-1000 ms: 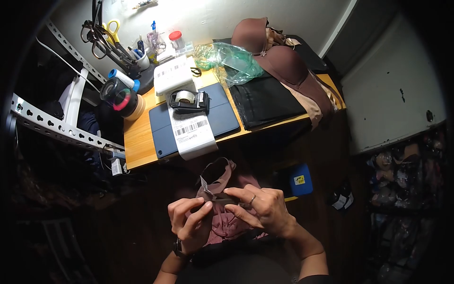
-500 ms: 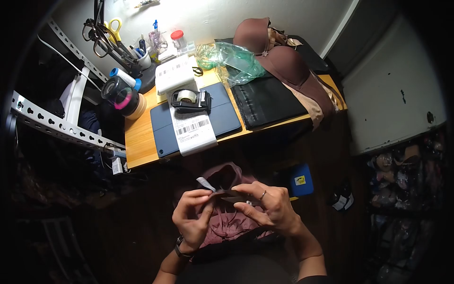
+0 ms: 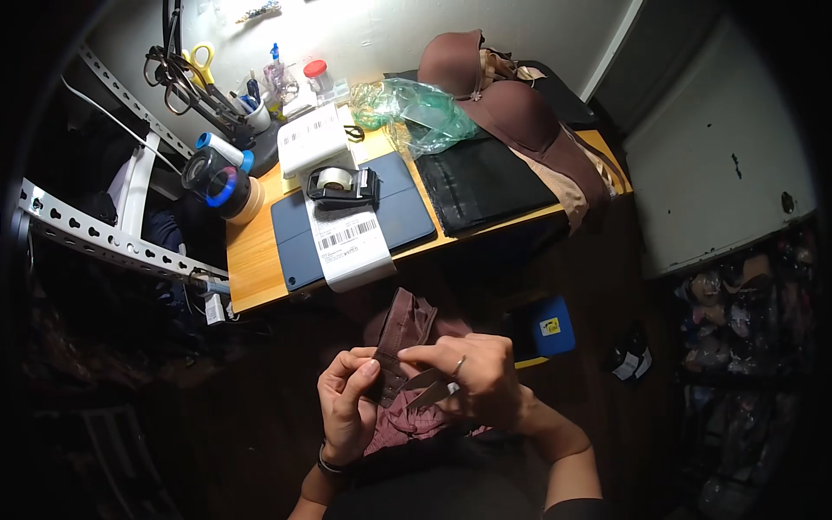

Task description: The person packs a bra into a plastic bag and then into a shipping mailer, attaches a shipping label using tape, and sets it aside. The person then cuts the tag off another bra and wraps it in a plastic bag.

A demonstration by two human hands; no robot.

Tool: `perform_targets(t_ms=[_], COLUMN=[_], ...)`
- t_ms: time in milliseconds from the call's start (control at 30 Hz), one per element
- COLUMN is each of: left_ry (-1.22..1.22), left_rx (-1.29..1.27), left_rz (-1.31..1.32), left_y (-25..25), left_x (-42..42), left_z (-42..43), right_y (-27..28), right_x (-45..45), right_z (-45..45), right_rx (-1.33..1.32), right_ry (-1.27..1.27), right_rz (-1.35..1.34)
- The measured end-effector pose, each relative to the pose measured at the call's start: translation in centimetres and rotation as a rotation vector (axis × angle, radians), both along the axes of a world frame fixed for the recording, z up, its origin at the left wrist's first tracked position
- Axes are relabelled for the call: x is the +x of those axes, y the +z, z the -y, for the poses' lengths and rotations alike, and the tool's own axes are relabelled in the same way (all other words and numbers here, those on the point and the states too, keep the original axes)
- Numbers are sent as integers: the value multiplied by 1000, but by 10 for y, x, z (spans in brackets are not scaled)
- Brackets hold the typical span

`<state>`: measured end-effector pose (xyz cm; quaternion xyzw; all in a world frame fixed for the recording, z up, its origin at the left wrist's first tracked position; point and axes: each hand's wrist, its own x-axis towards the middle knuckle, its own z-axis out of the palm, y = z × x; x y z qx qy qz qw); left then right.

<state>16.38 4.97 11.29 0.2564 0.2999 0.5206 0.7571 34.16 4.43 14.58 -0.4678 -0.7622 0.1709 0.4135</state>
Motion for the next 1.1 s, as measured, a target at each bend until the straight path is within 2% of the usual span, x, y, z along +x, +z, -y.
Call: perform_targets(t_ms=[100, 167, 267, 367, 600, 800, 900, 1033, 1100], left_ry=[32, 78, 95, 45, 31, 93, 50, -19, -73], left_rx=[78, 223, 209, 118, 121, 267, 464, 456, 189], left_rz=[-98, -246, -278, -204, -188, -409, -634, -577, -365], left_y=[1, 3, 6, 3, 7, 12, 13, 13, 14], left_x=[0, 1, 0, -6, -2, 2, 0, -2, -2], left_z=[2, 4, 4, 2, 3, 9, 7, 3, 2], right_y=[-1, -2, -5, -1, -1, 3, 4, 3, 1], right_x=[-7, -9, -6, -3, -3, -7, -6, -5, 0], right_z=[-4, -5, -4, -3, -1, 2, 0, -5, -8], right_rx=[103, 175, 203, 160, 182, 237, 215, 170, 90], right_ry=[-1, -14, -3, -7, 13, -21, 25, 58, 75], right_rz=[83, 166, 236, 98, 97, 307, 380, 278, 157])
